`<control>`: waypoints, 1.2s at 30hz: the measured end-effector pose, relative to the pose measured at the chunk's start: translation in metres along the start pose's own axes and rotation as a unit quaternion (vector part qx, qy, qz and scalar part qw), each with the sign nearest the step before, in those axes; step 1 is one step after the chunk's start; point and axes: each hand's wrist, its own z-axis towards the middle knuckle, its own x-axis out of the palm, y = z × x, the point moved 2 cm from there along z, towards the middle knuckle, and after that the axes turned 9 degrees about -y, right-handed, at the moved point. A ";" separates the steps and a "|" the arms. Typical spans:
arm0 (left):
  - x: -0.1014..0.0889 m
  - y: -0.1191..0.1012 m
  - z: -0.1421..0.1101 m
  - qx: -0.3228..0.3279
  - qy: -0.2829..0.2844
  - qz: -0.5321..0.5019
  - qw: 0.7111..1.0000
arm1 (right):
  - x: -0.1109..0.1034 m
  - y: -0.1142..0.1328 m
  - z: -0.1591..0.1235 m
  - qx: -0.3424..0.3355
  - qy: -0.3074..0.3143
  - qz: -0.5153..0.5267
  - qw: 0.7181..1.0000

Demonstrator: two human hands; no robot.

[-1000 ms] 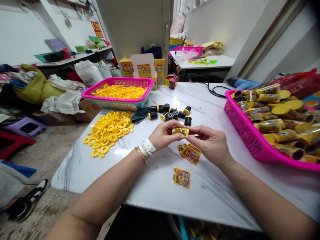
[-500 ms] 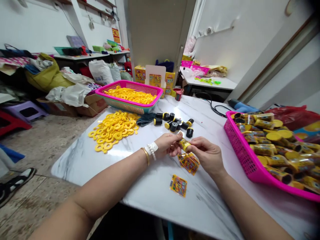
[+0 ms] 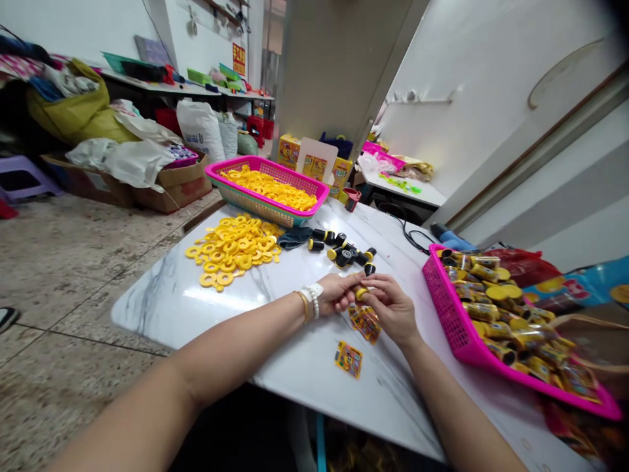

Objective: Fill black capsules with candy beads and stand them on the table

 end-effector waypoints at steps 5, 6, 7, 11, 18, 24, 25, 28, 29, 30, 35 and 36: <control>0.005 -0.001 -0.007 -0.025 0.069 -0.023 0.997 | -0.002 0.018 -0.009 -0.012 -0.032 -0.013 0.999; 0.008 0.002 -0.008 -0.031 0.099 -0.018 0.994 | -0.005 0.023 -0.015 -0.009 -0.045 -0.016 0.999; 0.012 0.006 -0.010 -0.038 0.122 -0.008 0.992 | -0.009 0.027 -0.023 0.000 -0.057 -0.019 0.998; 0.027 0.025 -0.020 -0.077 0.163 0.049 0.982 | -0.020 0.037 -0.062 0.063 -0.113 -0.002 0.992; 0.050 0.033 -0.053 -0.138 0.324 0.110 0.929 | -0.027 0.044 -0.129 0.136 -0.261 0.076 0.953; 0.056 0.042 -0.063 -0.111 0.337 0.203 0.913 | -0.018 0.056 -0.164 0.062 -0.329 0.037 0.942; 0.057 0.044 -0.063 -0.102 0.336 0.203 0.914 | -0.016 0.058 -0.167 0.058 -0.329 0.043 0.942; 0.059 0.048 -0.064 -0.093 0.335 0.193 0.917 | -0.012 0.064 -0.172 0.039 -0.311 0.053 0.948; 0.059 0.050 -0.065 -0.101 0.335 0.197 0.916 | -0.011 0.066 -0.173 0.032 -0.312 0.054 0.948; 0.060 0.051 -0.067 -0.112 0.336 0.203 0.913 | -0.011 0.068 -0.175 0.027 -0.318 0.056 0.946; 0.066 0.056 -0.078 -0.166 0.355 0.212 0.895 | -0.013 0.076 -0.184 0.040 -0.344 0.084 0.934; 0.067 0.056 -0.080 -0.172 0.360 0.213 0.892 | -0.013 0.076 -0.186 0.050 -0.338 0.087 0.936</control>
